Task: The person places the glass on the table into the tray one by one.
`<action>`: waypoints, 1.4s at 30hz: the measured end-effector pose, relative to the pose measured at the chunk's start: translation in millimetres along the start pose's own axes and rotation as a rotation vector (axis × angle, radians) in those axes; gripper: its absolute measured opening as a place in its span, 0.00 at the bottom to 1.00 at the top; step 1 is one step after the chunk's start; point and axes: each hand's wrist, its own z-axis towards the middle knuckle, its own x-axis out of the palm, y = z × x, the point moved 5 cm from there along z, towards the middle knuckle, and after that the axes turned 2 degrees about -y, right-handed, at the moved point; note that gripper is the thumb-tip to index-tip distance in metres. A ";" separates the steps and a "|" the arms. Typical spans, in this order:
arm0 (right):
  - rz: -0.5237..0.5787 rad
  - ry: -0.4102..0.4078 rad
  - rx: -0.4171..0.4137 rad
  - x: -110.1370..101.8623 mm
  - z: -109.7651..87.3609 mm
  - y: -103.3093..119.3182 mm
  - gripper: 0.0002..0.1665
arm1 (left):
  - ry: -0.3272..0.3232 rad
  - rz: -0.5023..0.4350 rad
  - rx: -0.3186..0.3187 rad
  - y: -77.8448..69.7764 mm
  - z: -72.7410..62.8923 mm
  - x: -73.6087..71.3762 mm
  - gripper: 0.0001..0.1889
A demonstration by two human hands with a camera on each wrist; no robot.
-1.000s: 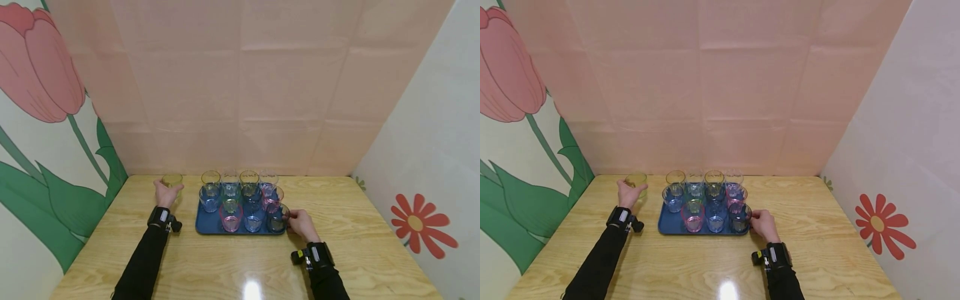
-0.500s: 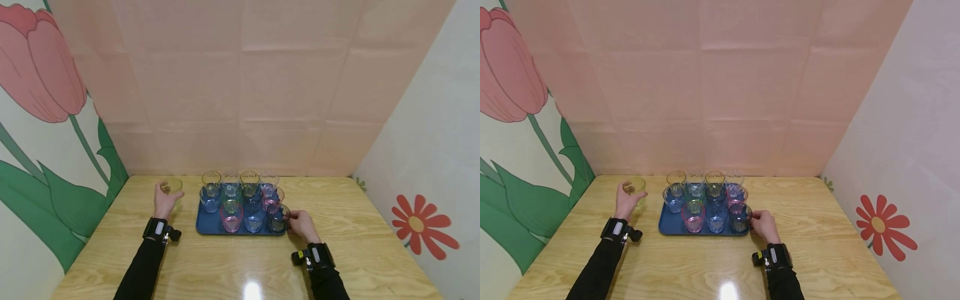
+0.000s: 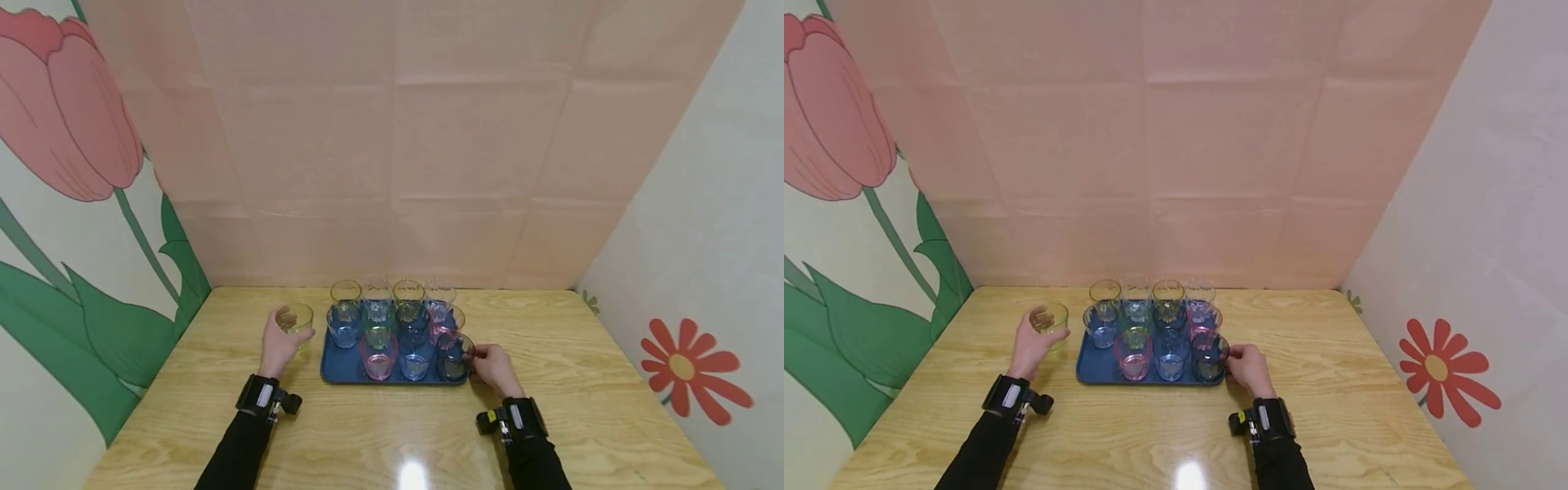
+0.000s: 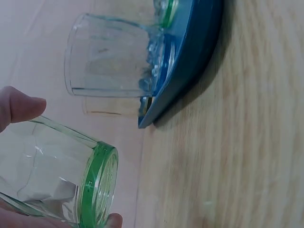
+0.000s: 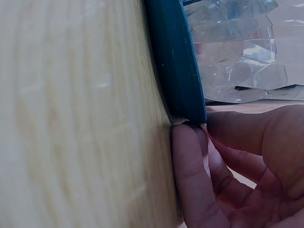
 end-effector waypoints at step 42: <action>-0.022 0.016 0.026 0.6 6.5 -6.8 0.16 | 0.162 0.140 0.079 -2.1 -20.7 11.3 0.42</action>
